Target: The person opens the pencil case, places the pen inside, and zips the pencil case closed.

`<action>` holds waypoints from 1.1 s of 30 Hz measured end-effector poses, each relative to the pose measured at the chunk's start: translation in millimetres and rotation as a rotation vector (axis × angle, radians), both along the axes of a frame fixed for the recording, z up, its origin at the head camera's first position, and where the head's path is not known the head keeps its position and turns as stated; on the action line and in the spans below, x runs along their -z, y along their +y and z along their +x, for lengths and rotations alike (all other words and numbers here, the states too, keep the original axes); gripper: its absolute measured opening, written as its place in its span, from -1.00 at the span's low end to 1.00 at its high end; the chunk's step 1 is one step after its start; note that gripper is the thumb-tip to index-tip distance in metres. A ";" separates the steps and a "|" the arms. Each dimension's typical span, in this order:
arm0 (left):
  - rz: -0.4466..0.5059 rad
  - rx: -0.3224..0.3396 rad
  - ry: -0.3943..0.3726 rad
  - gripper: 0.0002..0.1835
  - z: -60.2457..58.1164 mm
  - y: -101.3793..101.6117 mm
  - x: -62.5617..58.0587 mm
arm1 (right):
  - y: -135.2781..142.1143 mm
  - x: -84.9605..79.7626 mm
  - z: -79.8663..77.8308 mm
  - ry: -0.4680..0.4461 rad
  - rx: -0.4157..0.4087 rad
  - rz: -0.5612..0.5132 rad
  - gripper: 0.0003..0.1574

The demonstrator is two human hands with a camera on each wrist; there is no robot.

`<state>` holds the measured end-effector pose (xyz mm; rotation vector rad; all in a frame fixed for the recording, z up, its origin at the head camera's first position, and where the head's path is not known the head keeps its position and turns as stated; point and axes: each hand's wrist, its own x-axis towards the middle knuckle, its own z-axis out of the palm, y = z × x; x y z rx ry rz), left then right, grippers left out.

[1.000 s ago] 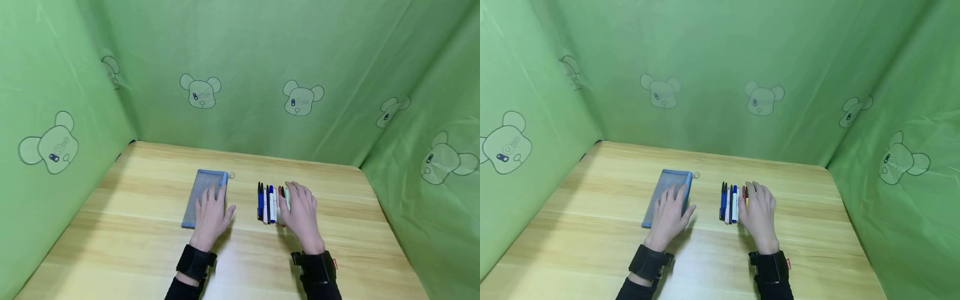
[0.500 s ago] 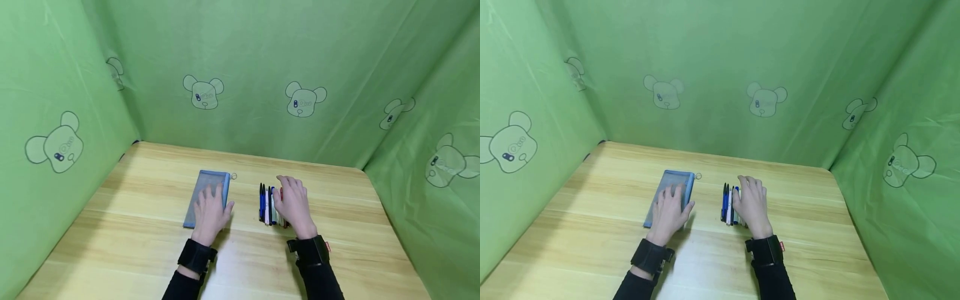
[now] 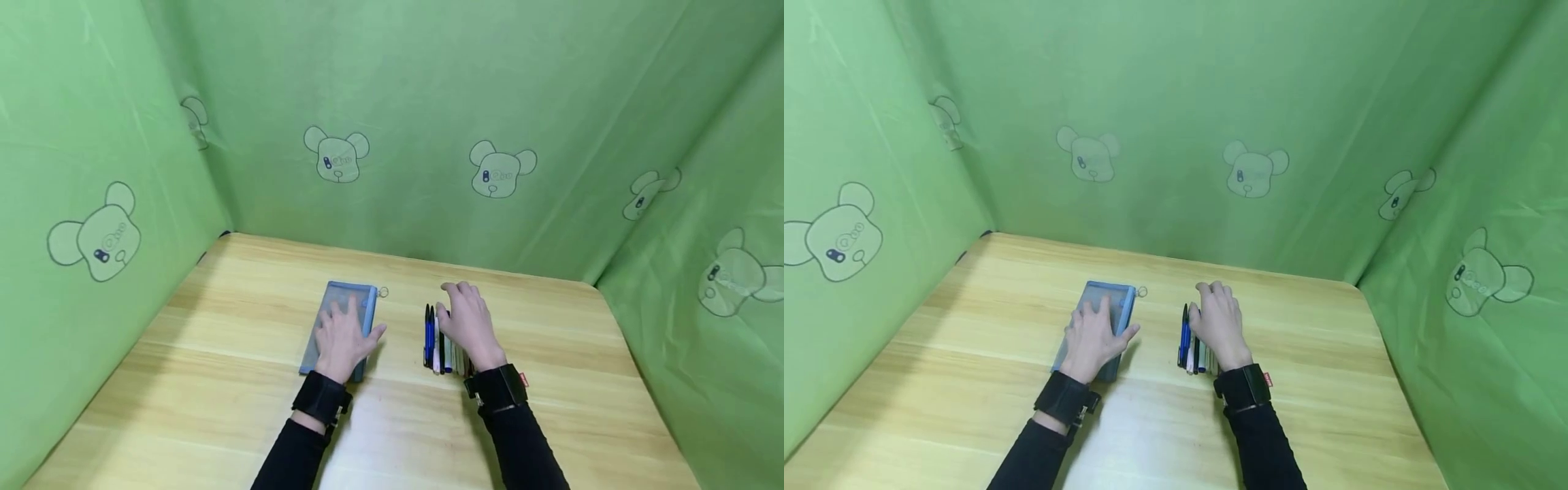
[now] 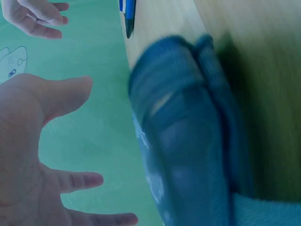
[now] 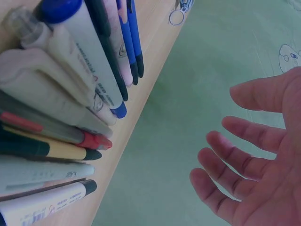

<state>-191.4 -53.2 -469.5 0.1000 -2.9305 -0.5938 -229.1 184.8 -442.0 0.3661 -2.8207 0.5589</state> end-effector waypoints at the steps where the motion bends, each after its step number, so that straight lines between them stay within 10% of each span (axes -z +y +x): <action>1: -0.004 -0.006 -0.018 -0.03 -1.7 -0.4 0.4 | -1.0 0.5 -1.8 -0.004 -0.004 0.006 -0.47; 33: -0.085 -0.071 -0.228 -0.06 -24.1 0.7 6.6 | -24.8 13.1 -21.9 -0.365 0.073 0.181 -0.73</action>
